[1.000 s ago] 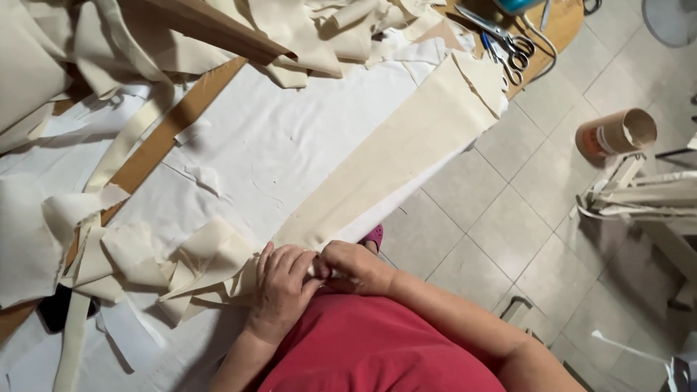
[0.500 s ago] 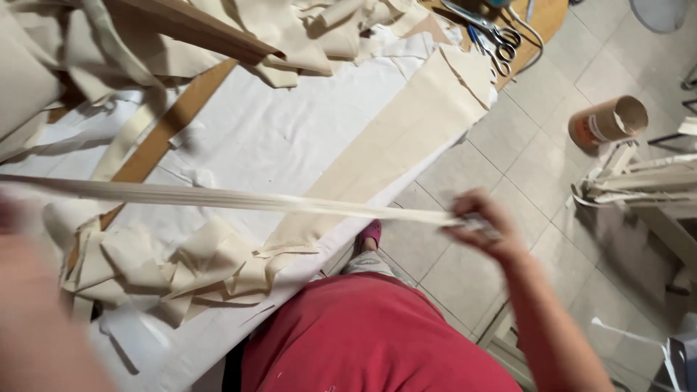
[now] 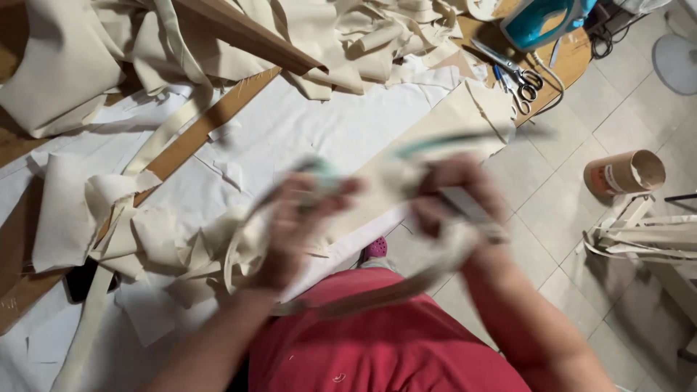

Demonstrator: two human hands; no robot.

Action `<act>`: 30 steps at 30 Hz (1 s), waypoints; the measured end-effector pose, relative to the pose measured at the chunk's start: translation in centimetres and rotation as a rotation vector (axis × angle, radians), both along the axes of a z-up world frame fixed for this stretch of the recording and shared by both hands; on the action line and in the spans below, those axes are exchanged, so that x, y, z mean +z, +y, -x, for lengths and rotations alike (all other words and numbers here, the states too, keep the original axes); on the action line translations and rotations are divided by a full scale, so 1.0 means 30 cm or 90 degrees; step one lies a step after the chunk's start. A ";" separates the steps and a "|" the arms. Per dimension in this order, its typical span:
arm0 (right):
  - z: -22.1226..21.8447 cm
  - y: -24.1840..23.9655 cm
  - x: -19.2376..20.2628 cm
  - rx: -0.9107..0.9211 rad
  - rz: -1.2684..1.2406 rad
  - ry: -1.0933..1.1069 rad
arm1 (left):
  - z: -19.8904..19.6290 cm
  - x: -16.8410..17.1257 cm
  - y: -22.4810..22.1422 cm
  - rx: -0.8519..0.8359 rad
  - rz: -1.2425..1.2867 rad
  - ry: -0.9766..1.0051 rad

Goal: Measuring fabric with a tape measure, marking it with a pen, and ironing the fabric on a work table.

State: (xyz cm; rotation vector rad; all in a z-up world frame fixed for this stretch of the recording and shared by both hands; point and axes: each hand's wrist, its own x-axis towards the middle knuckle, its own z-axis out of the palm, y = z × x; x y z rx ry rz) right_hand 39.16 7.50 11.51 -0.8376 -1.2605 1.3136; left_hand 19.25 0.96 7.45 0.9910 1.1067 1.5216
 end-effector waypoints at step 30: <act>0.048 0.682 -0.706 0.233 -0.105 -0.499 | 0.345 -0.323 0.206 0.409 0.025 1.299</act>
